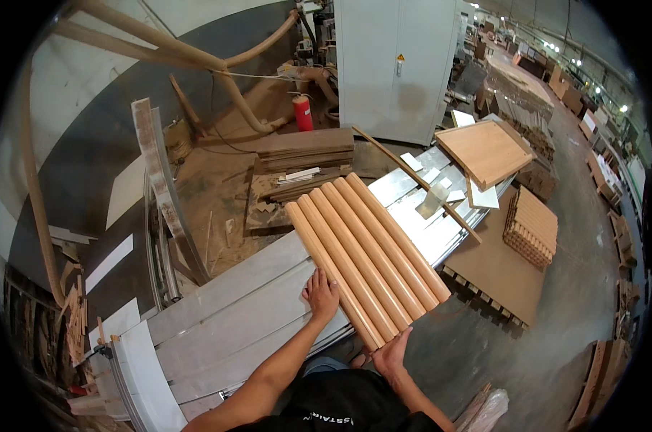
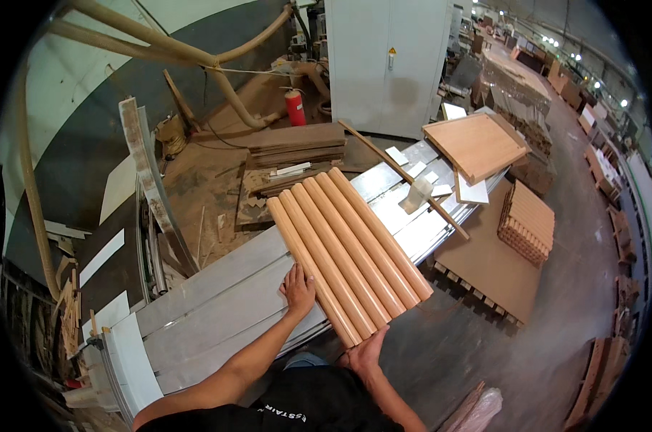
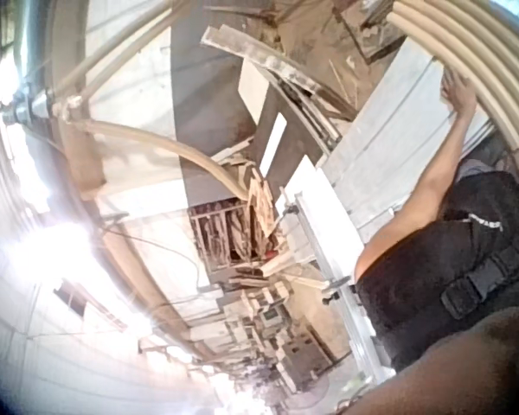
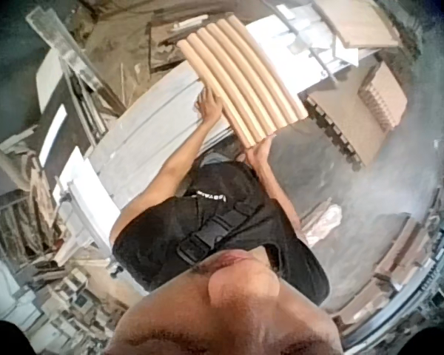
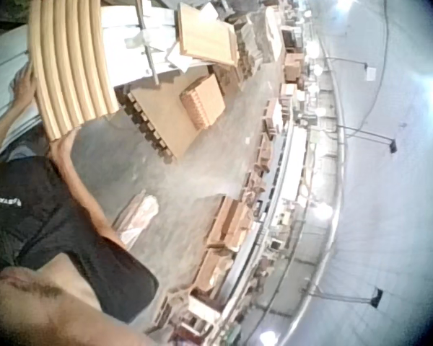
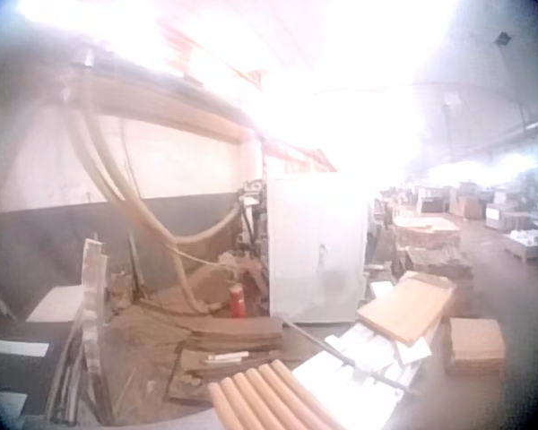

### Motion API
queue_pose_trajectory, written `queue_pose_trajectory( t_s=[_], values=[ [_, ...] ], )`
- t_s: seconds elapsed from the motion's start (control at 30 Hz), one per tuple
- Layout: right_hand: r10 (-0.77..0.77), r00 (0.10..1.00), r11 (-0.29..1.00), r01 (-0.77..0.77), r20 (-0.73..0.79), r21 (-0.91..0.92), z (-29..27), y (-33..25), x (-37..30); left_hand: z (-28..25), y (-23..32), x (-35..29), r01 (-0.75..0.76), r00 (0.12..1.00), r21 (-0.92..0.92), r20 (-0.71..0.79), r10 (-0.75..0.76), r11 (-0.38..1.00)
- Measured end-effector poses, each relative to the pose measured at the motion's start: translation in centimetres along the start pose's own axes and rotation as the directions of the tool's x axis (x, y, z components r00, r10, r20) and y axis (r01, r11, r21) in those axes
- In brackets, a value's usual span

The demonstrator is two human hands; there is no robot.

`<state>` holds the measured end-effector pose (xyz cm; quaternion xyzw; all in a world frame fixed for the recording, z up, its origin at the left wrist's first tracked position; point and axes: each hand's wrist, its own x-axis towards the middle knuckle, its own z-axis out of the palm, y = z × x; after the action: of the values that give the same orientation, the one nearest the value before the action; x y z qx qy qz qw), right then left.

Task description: The person uses a table saw to cut long wooden dowels into shorter pieces. They feed each dowel through the saw, collect the cut pieces, and stack them on the table. The person also retrieves additional dowels from a plastic-wrapped bundle on the floor and continues cutting.

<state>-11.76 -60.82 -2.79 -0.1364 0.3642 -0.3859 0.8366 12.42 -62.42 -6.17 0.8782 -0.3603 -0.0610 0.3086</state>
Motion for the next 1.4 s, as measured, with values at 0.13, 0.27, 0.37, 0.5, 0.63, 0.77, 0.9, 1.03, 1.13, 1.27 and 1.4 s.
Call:
queue_pose_trajectory(
  t_s=[0.13, 0.27, 0.37, 0.5, 0.63, 0.77, 0.9, 1.03, 1.13, 1.27, 1.4],
  values=[
    [0.050, 0.998, 0.998, -0.049, -0.048, 0.028, 0.8, -1.3, 0.9, -0.5, -0.4, -0.2, -0.076, 0.997, 0.048, 0.016, 0.075, 0.996],
    [-0.022, 0.998, 0.997, 0.027, -0.066, 0.066, 0.4, -1.7, 1.9, -0.1, -0.2, 0.0, -0.109, 0.993, 0.054, 0.044, 0.107, 0.993],
    [-0.046, 0.994, 0.998, 0.049, -0.096, 0.034, 1.2, -2.2, 1.6, 0.2, -0.6, 0.7, -0.125, 0.991, 0.090, 0.065, 0.119, 0.988],
    [-0.051, 0.994, 0.996, 0.057, -0.098, 0.063, 2.5, -3.6, 2.4, 0.1, 0.4, 2.2, -0.126, 0.983, 0.067, 0.140, 0.116, 0.990],
    [-0.100, 0.987, 0.992, 0.108, -0.127, 0.059, 1.9, -3.3, 3.9, -0.4, 0.4, 3.5, -0.193, 0.965, 0.082, 0.197, 0.174, 0.978],
    [-0.113, 0.985, 0.976, 0.135, -0.128, 0.174, 2.5, -3.4, 3.9, -0.3, -0.2, 4.5, -0.290, 0.927, 0.140, 0.285, 0.242, 0.947],
    [-0.278, 0.926, 0.955, 0.295, -0.254, 0.028, 2.2, -1.9, 5.6, -0.8, -1.1, 4.9, -0.287, 0.927, 0.207, 0.306, 0.217, 0.935],
    [-0.356, 0.901, 0.933, 0.358, -0.250, -0.038, -0.4, -1.5, 7.8, -0.5, 0.7, 4.7, -0.313, 0.901, 0.225, 0.378, 0.213, 0.923],
    [-0.347, 0.904, 0.937, 0.347, -0.248, -0.049, -0.1, -1.7, 7.4, 0.3, -0.4, 4.9, -0.328, 0.904, 0.290, 0.374, 0.209, 0.899],
    [-0.208, 0.925, 0.946, 0.107, -0.319, -0.306, 0.0, -5.3, 1.7, -1.1, -0.2, 4.6, -0.295, 0.935, 0.156, 0.250, 0.251, 0.943],
    [-0.381, 0.865, 0.856, 0.197, -0.326, -0.477, -10.9, -5.5, -2.3, 0.6, -2.9, 7.7, -0.277, 0.934, -0.174, 0.180, 0.307, 0.945]
  ],
)
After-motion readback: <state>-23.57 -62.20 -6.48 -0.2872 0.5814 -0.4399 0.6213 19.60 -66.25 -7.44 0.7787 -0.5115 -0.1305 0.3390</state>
